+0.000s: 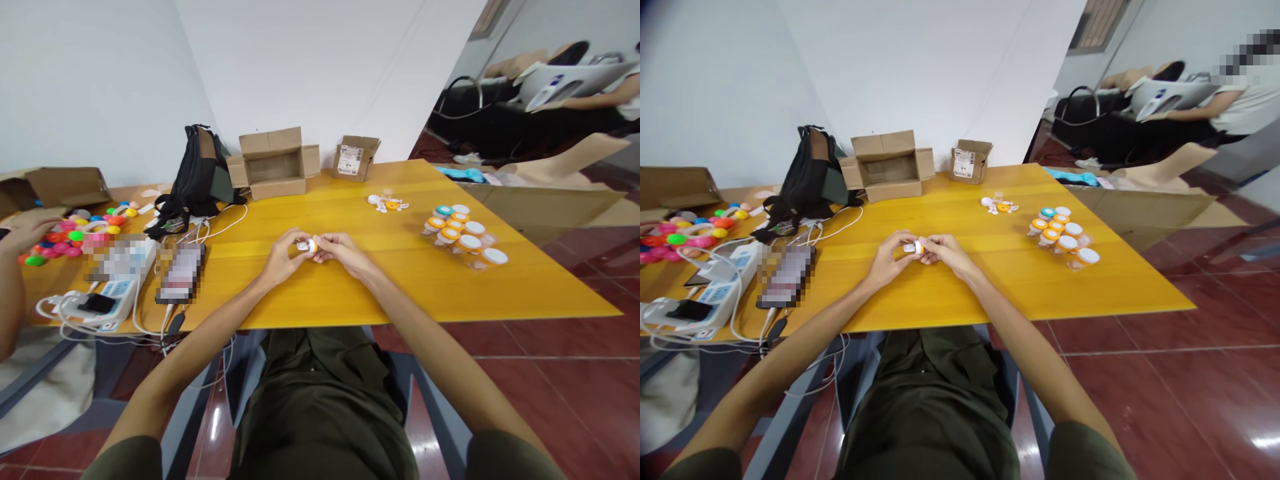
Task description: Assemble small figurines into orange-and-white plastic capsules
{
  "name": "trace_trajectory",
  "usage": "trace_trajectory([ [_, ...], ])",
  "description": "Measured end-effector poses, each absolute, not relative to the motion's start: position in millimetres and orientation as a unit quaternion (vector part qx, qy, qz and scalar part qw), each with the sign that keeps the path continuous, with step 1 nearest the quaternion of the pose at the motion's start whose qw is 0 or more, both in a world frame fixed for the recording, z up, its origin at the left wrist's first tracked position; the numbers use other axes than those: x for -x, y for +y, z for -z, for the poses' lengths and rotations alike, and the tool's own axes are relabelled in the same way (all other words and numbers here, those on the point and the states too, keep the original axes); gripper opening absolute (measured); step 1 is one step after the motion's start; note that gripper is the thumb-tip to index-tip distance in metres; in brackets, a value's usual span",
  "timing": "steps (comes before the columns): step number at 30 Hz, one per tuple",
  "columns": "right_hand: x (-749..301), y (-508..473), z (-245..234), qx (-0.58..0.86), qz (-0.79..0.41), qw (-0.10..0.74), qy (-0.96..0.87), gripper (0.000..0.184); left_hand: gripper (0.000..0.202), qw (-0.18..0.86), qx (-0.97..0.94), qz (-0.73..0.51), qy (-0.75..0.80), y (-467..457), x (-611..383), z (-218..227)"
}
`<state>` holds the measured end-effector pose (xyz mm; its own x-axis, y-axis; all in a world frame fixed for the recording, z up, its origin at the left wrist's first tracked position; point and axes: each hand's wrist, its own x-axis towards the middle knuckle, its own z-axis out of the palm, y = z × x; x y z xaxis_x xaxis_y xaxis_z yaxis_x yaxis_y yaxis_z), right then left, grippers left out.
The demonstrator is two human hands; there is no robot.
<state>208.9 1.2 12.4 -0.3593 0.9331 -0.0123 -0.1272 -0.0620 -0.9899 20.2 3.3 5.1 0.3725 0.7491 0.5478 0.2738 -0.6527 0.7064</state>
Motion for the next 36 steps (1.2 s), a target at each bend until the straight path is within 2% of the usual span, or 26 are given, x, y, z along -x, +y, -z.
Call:
trace_trajectory([
  [4,-207.2,0.5,-14.6,0.373,-0.594,0.469,-0.537,0.049,0.035,0.264,-0.767,-0.463,0.357,2.6,-22.0,-6.0],
  [8,-206.8,0.2,-15.3,0.383,-0.569,0.498,-0.531,0.046,0.024,0.271,-0.759,-0.453,0.381,1.8,-22.3,-8.5],
  [20,-208.9,2.5,-10.4,0.372,-0.580,0.471,-0.550,0.046,0.024,0.276,-0.760,-0.467,0.358,3.4,-19.7,-8.2],
  [30,-209.8,0.1,-14.8,0.370,-0.612,0.434,-0.548,0.048,0.019,0.240,-0.789,-0.459,0.332,4.3,-17.2,-8.0],
  [36,-206.4,3.3,-11.8,0.375,-0.574,0.485,-0.542,0.046,0.035,0.260,-0.765,-0.452,0.379,3.0,-21.3,-8.8],
])
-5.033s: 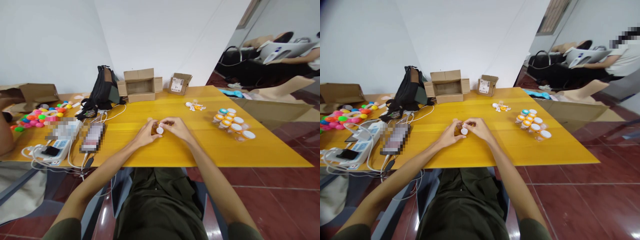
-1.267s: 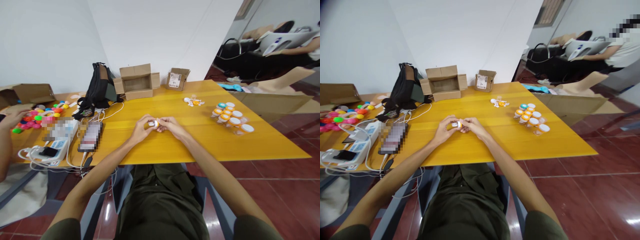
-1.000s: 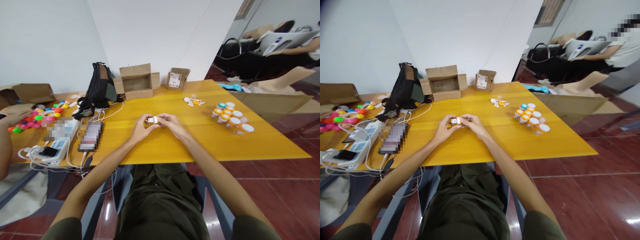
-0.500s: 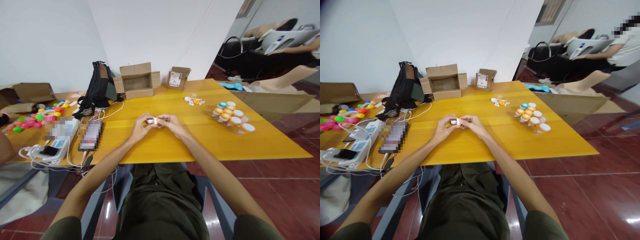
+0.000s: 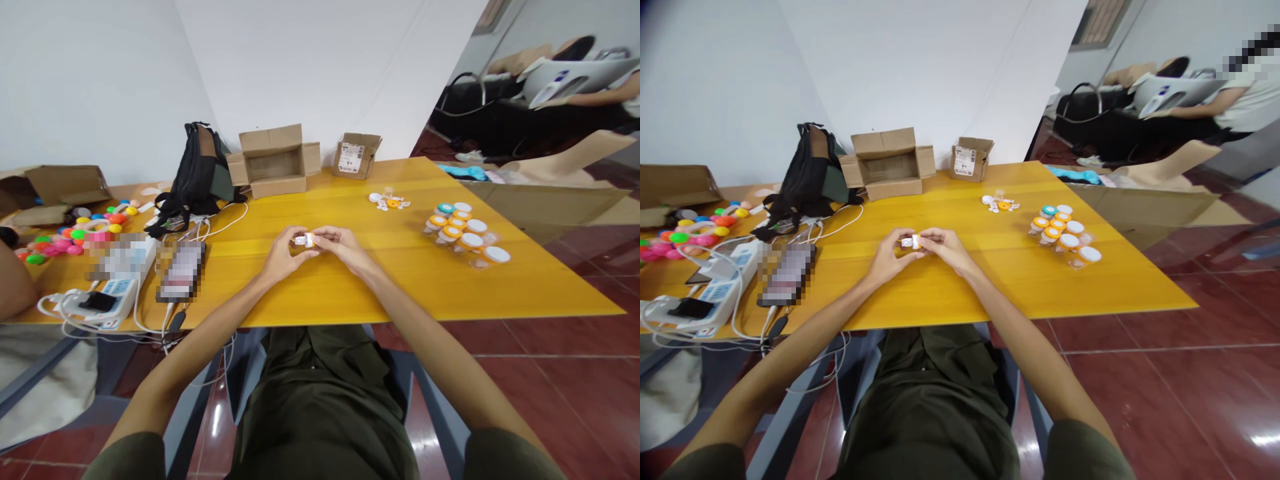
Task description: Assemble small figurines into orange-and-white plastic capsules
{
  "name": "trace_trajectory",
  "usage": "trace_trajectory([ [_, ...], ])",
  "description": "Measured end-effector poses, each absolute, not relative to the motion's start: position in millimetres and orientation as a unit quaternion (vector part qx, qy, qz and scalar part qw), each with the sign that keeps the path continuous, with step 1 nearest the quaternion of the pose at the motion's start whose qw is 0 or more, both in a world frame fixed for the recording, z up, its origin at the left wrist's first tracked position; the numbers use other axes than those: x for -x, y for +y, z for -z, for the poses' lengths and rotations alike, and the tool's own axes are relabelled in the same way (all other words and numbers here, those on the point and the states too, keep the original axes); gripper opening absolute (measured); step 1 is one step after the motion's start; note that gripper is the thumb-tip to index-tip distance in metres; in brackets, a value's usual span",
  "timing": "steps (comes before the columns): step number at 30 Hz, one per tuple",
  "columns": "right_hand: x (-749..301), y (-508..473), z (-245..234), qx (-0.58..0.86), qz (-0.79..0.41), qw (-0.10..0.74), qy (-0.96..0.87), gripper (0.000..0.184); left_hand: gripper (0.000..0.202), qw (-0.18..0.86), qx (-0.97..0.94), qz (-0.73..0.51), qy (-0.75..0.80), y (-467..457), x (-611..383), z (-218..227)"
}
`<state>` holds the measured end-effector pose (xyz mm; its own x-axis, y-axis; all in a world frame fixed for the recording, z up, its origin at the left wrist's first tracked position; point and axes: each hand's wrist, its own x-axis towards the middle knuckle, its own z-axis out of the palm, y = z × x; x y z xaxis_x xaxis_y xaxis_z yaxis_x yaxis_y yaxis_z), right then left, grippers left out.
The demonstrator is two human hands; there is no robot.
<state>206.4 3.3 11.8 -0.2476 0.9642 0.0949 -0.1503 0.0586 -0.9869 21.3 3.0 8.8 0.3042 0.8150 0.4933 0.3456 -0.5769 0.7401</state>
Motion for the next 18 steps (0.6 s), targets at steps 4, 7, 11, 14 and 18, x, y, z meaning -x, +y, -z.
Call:
trace_trajectory([
  [4,-206.2,5.1,-9.2,0.372,-0.553,0.507,-0.547,0.045,0.022,0.285,-0.745,-0.465,0.383,3.9,-21.8,-8.3],
  [7,-206.8,5.4,-8.0,0.372,-0.551,0.507,-0.548,0.043,0.021,0.295,-0.740,-0.476,0.373,4.4,-20.9,-8.6],
  [11,-207.3,5.5,-6.7,0.376,-0.558,0.501,-0.544,0.042,0.022,0.301,-0.739,-0.485,0.358,4.0,-19.8,-8.9],
  [14,-208.3,6.0,-5.5,0.375,-0.566,0.491,-0.546,0.042,0.023,0.307,-0.739,-0.487,0.350,4.7,-19.6,-8.1],
  [18,-209.7,6.5,-4.5,0.371,-0.567,0.483,-0.554,0.042,0.026,0.319,-0.739,-0.488,0.338,6.4,-19.4,-6.2],
])
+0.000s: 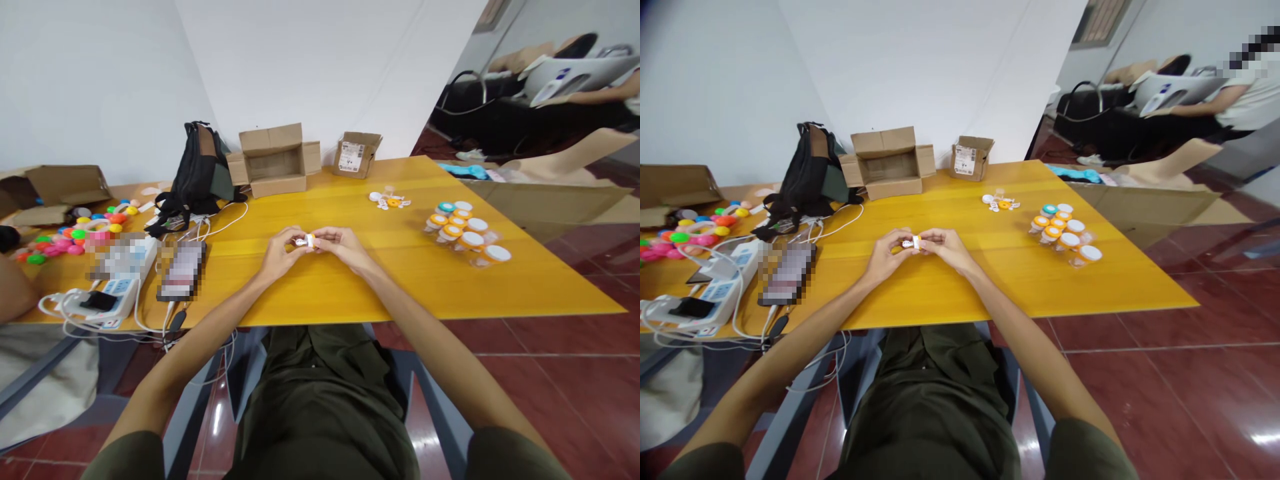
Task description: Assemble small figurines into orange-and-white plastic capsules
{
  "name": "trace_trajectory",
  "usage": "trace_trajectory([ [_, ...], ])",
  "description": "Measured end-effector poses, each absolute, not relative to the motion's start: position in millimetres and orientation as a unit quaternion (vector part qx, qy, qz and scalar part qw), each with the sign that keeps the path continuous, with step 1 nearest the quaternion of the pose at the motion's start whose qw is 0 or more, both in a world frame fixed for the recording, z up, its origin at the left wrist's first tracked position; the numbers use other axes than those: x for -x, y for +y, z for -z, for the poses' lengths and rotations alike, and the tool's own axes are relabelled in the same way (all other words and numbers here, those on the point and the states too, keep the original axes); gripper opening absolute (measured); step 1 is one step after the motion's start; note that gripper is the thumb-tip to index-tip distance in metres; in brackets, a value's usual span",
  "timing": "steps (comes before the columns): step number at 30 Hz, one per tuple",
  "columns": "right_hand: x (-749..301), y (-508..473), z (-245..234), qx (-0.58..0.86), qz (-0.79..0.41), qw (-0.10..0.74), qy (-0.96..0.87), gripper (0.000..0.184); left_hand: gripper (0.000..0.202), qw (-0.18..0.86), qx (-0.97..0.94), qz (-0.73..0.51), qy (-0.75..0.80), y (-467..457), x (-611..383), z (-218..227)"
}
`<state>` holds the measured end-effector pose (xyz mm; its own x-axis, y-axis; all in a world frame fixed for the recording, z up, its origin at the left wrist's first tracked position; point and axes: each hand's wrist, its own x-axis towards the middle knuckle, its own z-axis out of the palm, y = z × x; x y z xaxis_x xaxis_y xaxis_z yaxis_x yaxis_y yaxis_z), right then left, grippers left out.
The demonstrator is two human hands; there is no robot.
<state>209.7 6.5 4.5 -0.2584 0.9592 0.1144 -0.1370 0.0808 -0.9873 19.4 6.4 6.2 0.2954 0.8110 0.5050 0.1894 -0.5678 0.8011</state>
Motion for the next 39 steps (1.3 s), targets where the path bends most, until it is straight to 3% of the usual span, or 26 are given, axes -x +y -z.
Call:
trace_trajectory([
  [14,-210,3,-12,0.371,-0.587,0.458,-0.555,0.047,0.026,0.256,-0.775,-0.482,0.320,7,-16,-6],
  [26,-208,3,-9,0.349,-0.543,0.489,-0.586,0.043,0.033,0.240,-0.782,-0.435,0.376,2,-19,-13],
  [39,-204,0,-6,0.330,-0.421,0.514,-0.671,0.038,0.042,0.347,-0.742,-0.424,0.386,-2,-20,-15],
])
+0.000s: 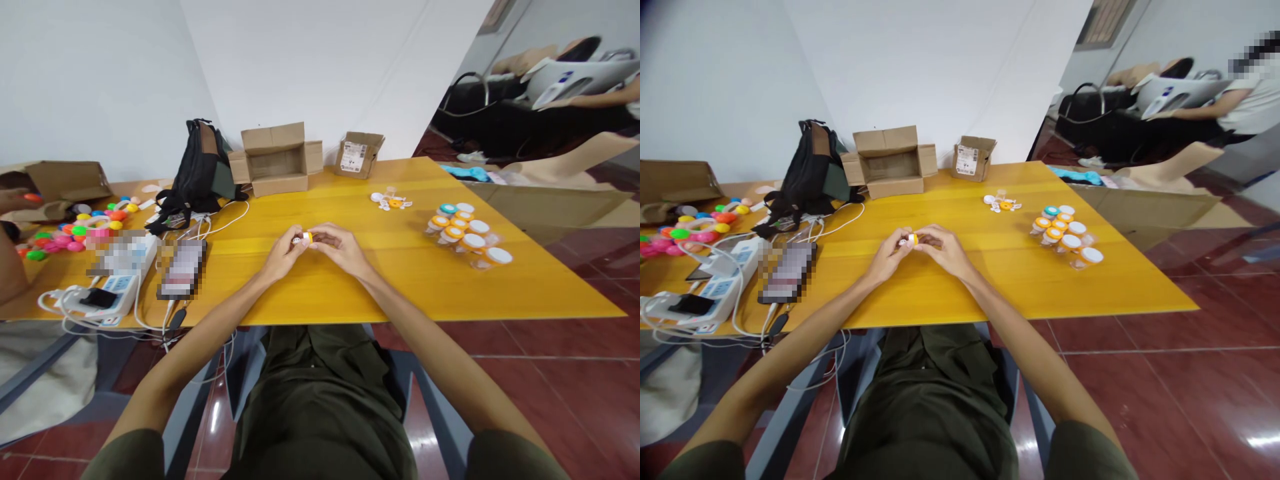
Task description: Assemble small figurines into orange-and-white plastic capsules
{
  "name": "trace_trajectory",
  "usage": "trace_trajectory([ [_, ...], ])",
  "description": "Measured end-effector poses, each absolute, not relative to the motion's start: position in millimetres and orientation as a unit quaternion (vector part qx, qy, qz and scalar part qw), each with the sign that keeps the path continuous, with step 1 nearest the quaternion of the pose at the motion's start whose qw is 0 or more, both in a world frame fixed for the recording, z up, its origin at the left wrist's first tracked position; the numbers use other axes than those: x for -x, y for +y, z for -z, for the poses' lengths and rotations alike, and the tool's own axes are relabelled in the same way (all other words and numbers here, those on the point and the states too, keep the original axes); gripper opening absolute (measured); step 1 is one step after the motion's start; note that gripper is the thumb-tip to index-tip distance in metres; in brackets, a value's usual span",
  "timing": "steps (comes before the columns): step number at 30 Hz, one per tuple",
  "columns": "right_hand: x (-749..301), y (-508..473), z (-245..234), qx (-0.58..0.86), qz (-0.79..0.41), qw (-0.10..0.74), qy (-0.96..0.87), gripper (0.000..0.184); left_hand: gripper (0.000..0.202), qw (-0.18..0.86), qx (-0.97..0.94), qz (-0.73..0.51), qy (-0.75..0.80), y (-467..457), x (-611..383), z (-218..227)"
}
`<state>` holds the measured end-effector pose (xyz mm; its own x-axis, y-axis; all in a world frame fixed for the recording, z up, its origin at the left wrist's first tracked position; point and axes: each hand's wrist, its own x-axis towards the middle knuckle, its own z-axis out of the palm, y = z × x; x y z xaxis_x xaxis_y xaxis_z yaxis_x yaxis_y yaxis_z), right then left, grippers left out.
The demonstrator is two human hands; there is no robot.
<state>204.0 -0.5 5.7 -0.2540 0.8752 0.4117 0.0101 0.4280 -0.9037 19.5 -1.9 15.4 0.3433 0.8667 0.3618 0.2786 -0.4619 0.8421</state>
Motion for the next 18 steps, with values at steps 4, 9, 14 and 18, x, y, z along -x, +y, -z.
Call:
trace_trajectory([
  [4,-203.5,-5.8,-6.5,0.319,-0.341,0.513,-0.720,0.031,0.048,0.394,-0.723,-0.421,0.380,-0.7,-19.9,-14.9],
  [9,-205.3,-8.5,-6.1,0.296,-0.243,0.512,-0.769,0.024,0.055,0.487,-0.680,-0.419,0.352,1.8,-20.0,-15.9],
  [14,-207.0,-8.7,-6.0,0.283,-0.189,0.510,-0.790,0.020,0.050,0.563,-0.626,-0.408,0.353,2.3,-18.9,-18.2],
  [18,-205.4,-9.0,-6.0,0.288,-0.215,0.508,-0.783,0.021,0.048,0.579,-0.608,-0.408,0.358,1.8,-19.1,-19.2],
])
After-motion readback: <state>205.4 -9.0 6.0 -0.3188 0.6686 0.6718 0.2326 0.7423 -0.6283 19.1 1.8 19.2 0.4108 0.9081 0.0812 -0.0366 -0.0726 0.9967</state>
